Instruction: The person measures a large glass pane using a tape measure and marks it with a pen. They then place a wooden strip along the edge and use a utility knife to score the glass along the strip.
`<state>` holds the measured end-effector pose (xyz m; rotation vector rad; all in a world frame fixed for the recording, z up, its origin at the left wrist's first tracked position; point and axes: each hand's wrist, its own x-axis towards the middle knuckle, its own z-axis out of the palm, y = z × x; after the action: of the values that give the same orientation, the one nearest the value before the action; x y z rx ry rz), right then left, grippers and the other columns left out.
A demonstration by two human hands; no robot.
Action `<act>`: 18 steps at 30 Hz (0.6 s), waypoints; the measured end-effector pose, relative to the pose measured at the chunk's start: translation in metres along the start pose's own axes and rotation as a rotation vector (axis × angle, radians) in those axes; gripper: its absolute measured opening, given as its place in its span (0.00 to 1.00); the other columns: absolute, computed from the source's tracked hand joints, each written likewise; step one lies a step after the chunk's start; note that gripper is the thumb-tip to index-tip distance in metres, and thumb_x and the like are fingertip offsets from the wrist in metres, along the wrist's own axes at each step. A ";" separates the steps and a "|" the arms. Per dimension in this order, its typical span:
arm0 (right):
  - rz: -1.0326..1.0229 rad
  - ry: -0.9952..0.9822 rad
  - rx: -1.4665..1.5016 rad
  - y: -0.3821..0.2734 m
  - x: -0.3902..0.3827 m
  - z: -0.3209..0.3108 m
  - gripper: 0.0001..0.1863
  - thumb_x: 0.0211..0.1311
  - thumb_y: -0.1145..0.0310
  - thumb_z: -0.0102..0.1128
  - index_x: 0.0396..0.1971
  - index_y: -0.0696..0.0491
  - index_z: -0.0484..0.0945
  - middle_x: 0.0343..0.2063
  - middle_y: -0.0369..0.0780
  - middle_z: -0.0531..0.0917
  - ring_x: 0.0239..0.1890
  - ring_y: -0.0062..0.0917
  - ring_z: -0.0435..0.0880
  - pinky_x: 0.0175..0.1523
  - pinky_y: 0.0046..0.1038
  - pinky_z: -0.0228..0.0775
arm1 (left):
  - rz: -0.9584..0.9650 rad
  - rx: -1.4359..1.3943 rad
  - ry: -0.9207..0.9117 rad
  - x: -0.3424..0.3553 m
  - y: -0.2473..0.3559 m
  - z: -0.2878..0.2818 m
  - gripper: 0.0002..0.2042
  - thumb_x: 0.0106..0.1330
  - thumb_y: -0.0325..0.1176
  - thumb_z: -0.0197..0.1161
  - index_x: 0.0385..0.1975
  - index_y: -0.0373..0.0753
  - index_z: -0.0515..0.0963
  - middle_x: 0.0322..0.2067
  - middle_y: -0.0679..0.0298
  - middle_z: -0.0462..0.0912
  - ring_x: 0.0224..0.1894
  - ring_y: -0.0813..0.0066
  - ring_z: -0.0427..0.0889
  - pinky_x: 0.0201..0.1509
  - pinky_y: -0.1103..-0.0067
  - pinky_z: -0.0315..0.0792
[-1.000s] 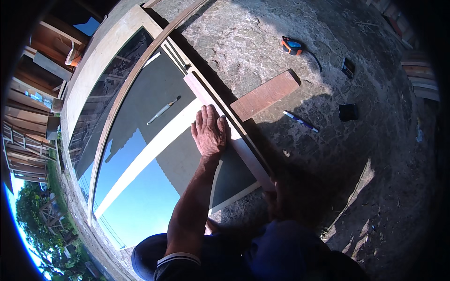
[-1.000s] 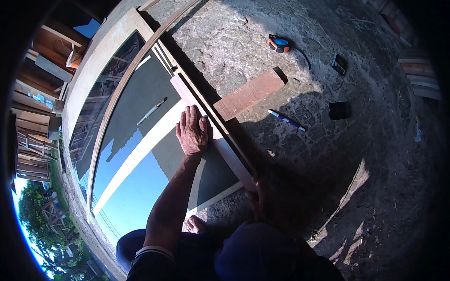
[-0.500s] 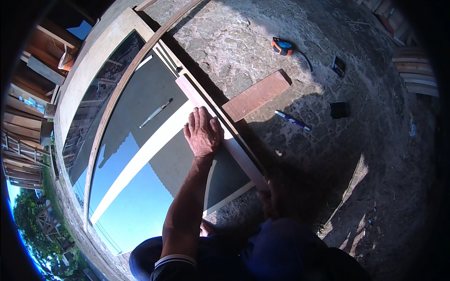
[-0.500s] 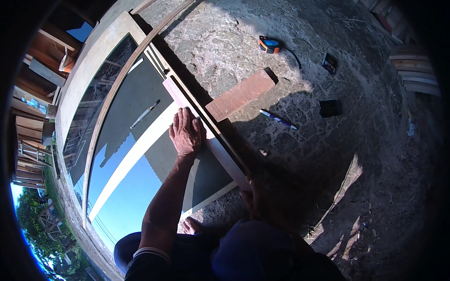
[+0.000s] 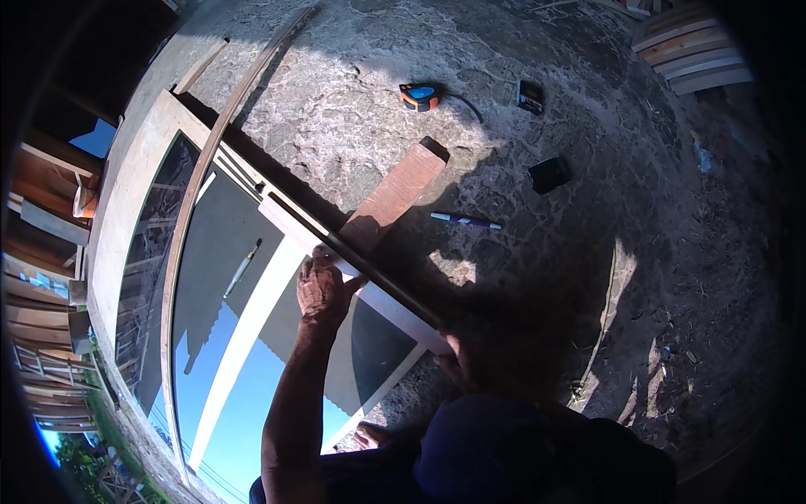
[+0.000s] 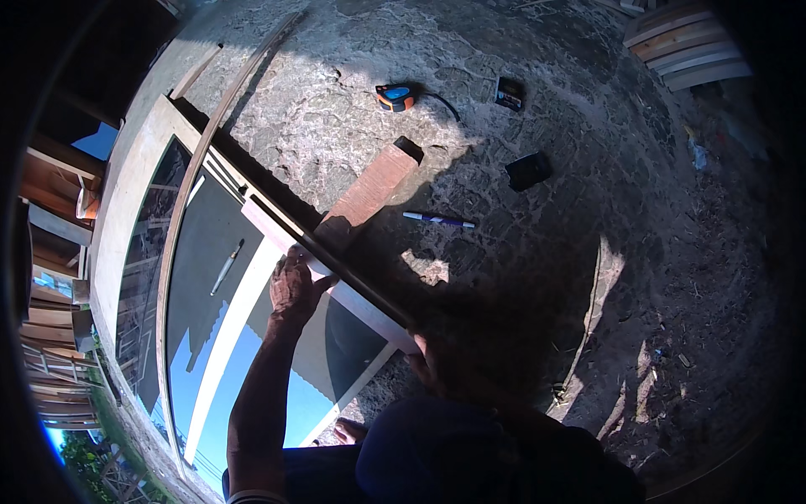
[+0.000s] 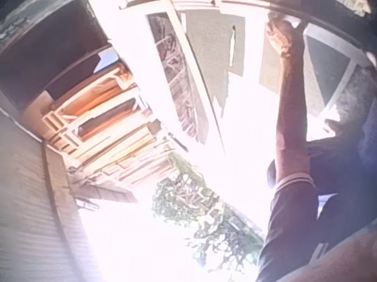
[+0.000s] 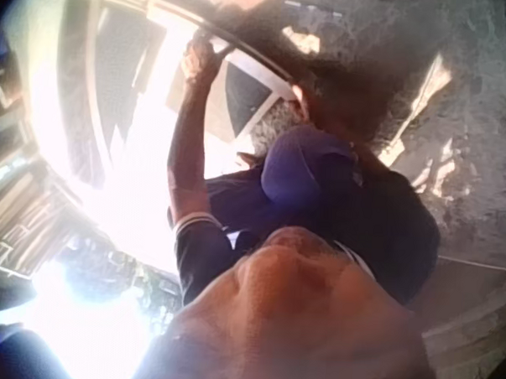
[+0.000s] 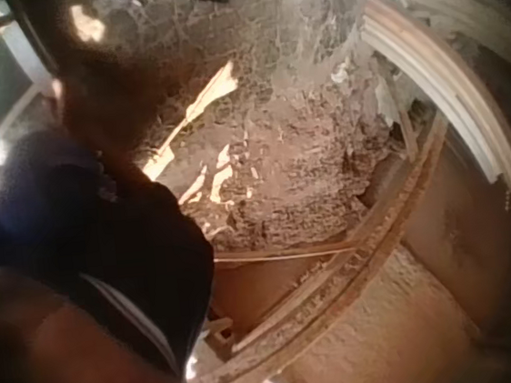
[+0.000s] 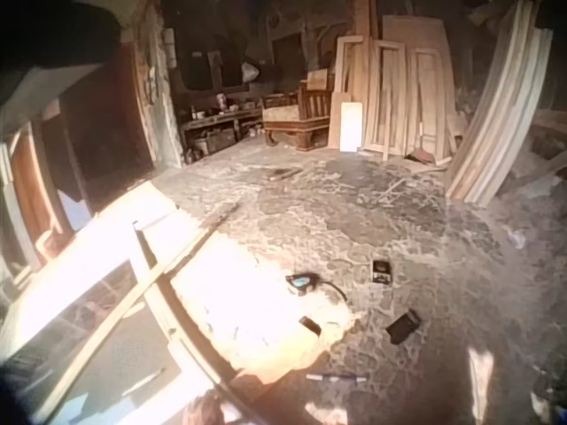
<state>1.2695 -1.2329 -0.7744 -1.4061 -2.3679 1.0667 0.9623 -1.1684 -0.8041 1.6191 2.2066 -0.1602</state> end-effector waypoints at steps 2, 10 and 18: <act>-0.029 -0.014 -0.064 0.010 -0.002 0.009 0.27 0.61 0.60 0.69 0.57 0.57 0.77 0.50 0.50 0.82 0.55 0.43 0.81 0.62 0.41 0.73 | -0.005 -0.044 -0.026 -0.004 0.004 0.001 0.44 0.57 0.64 0.69 0.58 0.25 0.74 0.68 0.41 0.64 0.68 0.43 0.66 0.72 0.58 0.62; -0.061 -0.171 -0.015 -0.007 0.034 -0.012 0.22 0.69 0.60 0.60 0.57 0.58 0.76 0.49 0.52 0.82 0.53 0.47 0.82 0.57 0.41 0.75 | -0.028 0.031 -0.086 -0.017 0.020 0.004 0.64 0.44 0.66 0.77 0.67 0.15 0.57 0.73 0.30 0.44 0.77 0.38 0.46 0.79 0.52 0.43; -0.865 0.045 0.063 -0.146 0.266 0.084 0.12 0.66 0.73 0.59 0.48 0.57 0.78 0.41 0.46 0.81 0.45 0.41 0.82 0.51 0.38 0.77 | 0.055 -0.200 0.263 -0.020 0.008 0.044 0.36 0.64 0.51 0.64 0.69 0.40 0.62 0.65 0.51 0.66 0.68 0.52 0.62 0.75 0.61 0.52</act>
<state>0.9866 -1.0971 -0.7889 -0.2708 -2.4545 0.8118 0.9861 -1.1978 -0.8360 1.6649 2.2781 0.2961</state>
